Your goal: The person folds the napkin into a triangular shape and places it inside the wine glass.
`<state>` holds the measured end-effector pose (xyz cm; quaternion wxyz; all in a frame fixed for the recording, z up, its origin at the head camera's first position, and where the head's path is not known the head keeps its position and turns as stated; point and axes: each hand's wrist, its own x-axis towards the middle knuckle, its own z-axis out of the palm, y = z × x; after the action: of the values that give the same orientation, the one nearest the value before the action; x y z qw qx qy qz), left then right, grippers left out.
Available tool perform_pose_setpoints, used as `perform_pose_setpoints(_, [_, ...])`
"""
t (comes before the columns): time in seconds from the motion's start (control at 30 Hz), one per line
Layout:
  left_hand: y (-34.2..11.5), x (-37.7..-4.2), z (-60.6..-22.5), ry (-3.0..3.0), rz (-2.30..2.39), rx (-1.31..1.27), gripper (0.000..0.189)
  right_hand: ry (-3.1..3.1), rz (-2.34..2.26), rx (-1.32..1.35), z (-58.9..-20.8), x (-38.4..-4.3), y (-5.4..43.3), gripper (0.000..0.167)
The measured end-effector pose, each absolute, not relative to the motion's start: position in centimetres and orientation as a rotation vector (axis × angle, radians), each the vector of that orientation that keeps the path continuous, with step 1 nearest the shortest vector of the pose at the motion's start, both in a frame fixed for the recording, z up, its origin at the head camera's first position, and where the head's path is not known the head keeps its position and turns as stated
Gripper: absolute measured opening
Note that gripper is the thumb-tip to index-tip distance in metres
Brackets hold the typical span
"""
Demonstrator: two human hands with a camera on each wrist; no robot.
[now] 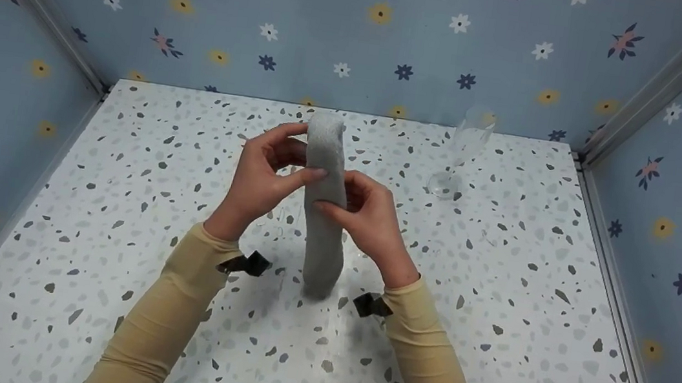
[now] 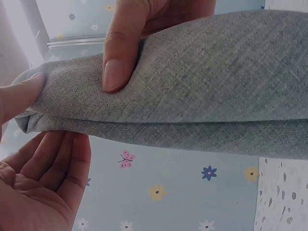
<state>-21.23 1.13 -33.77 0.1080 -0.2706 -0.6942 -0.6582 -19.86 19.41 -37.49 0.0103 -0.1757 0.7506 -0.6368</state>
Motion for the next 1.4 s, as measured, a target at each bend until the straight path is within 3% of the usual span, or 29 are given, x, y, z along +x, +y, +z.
perform_pose_setpoints(0.27, [1.1, -21.1, -34.1, -2.013, -1.954, -0.798, 0.051, 2.365, -1.961, -0.630, -37.4, -20.3, 20.2, 0.036])
perform_pose_setpoints(0.53, [1.2, -21.3, -34.4, -1.944, -2.010, -0.869, 0.057, 2.309, -2.223, -0.729, -36.3, -21.4, 20.9, 0.055])
perform_pose_setpoints(0.97, [1.2, -21.2, -35.0, -1.991, -2.066, -0.813, 0.051, 2.397, -2.264, -0.693, -35.2, -21.7, 20.0, 0.053])
perform_pose_setpoints(1.23, [1.6, -21.1, -35.1, -1.976, -2.044, -0.811, 0.031, 2.364, -2.271, -0.677, -35.4, -21.9, 20.2, 0.052])
perform_pose_setpoints(1.4, [1.7, -21.0, -35.1, -1.981, -2.040, -0.838, 0.030, 2.392, -2.264, -0.685, -35.5, -22.1, 20.4, 0.051])
